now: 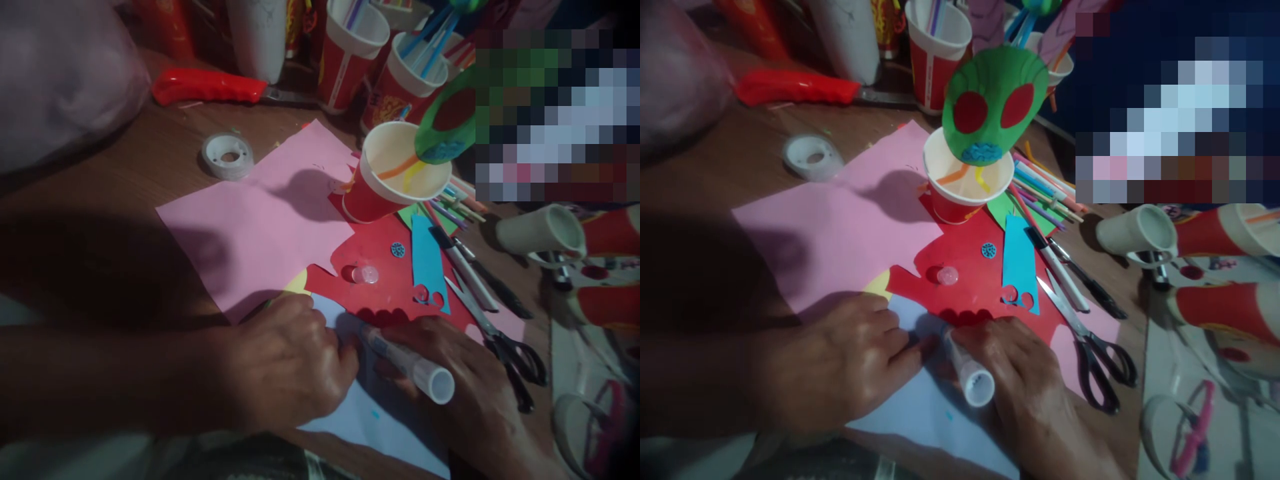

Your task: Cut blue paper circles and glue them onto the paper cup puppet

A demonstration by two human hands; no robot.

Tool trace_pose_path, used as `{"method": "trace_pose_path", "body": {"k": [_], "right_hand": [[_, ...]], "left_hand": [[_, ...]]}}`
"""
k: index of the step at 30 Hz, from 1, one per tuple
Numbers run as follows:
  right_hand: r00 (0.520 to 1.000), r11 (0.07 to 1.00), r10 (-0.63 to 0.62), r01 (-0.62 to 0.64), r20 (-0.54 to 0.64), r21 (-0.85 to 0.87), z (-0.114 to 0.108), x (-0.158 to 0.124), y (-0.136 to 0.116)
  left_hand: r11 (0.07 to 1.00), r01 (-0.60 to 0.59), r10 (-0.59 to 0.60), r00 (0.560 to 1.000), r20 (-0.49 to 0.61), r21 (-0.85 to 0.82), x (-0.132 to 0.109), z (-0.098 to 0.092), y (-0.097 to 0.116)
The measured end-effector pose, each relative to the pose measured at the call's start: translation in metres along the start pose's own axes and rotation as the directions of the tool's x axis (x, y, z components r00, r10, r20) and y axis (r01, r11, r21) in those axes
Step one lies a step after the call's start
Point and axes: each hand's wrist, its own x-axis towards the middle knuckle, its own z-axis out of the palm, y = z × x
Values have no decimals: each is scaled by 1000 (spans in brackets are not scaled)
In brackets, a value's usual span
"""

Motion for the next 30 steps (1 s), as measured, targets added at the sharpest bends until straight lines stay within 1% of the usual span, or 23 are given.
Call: {"method": "trace_pose_path", "body": {"k": [4, 9, 12, 15, 18, 22, 25, 30], "right_hand": [[1000, 1000, -9, 9, 19, -10, -1, 0, 1], [999, 1000, -28, 28, 16, -13, 0, 4, 0], [999, 1000, -24, 25, 26, -16, 0, 5, 0], [999, 1000, -5, 6, 53, -10, -1, 5, -1], [999, 1000, -12, 11, 45, 8, -2, 5, -1], [998, 999, -24, 23, 61, 29, -4, 8, -1], [999, 998, -28, 27, 28, 48, -5, 11, -2], [998, 997, -50, 48, 31, 64, -5, 13, -3]], "left_hand": [[1000, 15, -15, 999, -35, -11, 0, 4, 1], [998, 61, -62, 998, 21, 15, 0, 3, 4], [997, 79, -80, 996, 34, 17, 1, 2, 5], [997, 77, -79, 996, 43, 28, 1, 3, 5], [996, 78, -80, 996, 47, 35, 1, 3, 6], [997, 68, -71, 994, 80, 42, 2, 2, 6], [997, 62, -67, 994, 87, 53, 2, 0, 6], [996, 67, -73, 991, 114, 53, 3, -3, 5]]}}
